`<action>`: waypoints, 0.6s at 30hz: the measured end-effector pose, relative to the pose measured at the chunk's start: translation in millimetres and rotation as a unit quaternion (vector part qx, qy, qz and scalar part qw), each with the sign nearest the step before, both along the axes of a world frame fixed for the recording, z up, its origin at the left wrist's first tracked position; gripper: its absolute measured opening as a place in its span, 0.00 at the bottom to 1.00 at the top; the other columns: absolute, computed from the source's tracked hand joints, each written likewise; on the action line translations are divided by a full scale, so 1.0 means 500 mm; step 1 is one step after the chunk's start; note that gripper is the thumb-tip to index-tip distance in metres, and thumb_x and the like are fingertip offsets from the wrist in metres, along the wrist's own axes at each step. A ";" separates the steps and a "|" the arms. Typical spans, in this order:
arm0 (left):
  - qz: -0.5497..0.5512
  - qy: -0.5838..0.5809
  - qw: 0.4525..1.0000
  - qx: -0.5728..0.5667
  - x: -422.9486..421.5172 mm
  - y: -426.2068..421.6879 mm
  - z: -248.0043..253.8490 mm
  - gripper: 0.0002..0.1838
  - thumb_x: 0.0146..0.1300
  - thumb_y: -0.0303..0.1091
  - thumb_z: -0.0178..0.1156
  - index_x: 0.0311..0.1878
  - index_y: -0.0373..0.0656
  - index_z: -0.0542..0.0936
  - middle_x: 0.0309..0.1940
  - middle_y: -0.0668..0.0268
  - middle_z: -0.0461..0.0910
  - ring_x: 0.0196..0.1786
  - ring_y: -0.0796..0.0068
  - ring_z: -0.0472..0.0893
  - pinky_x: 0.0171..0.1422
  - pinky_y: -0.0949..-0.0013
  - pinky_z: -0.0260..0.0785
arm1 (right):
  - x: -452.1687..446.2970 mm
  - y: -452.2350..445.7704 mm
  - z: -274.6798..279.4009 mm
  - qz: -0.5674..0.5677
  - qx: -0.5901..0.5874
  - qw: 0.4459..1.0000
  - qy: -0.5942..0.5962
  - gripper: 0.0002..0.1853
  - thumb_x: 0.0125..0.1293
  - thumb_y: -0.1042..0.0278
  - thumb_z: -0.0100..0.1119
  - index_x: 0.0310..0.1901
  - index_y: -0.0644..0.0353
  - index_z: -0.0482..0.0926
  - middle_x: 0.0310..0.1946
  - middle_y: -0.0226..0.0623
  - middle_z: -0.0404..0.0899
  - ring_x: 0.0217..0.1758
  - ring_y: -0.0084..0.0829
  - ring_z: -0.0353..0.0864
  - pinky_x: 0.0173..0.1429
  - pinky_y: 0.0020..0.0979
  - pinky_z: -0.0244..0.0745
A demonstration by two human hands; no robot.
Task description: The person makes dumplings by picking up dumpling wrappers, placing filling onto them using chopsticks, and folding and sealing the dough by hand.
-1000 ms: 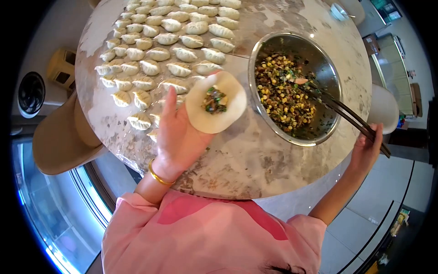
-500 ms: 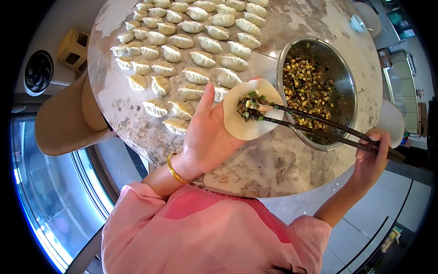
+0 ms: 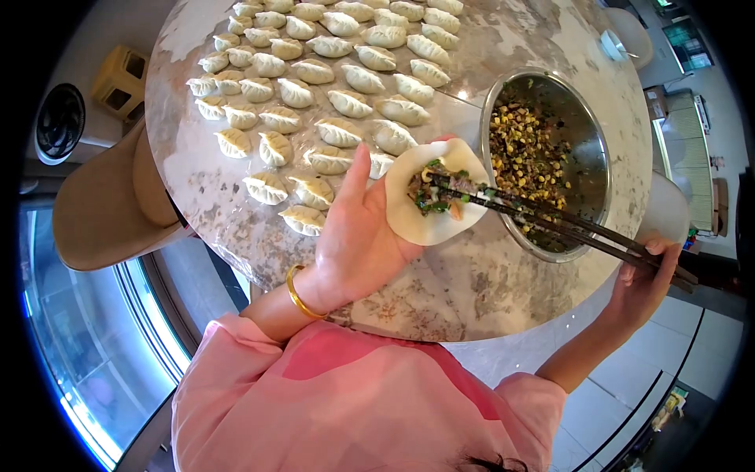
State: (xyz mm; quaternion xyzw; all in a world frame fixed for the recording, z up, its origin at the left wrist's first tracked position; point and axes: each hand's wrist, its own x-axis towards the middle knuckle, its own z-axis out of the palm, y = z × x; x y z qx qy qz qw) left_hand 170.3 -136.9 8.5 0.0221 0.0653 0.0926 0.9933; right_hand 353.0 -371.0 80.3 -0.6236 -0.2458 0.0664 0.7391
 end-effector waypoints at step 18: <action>0.063 0.072 0.995 0.003 -0.004 0.013 0.003 0.37 0.72 0.57 0.30 0.71 0.34 0.52 0.70 0.49 0.54 0.73 0.51 0.55 0.76 0.51 0.44 | 0.075 -0.094 -0.075 -0.095 -0.105 0.990 0.013 0.18 0.73 0.60 0.45 0.36 0.69 0.75 0.24 0.45 0.78 0.18 0.29 0.77 0.22 0.24 0.71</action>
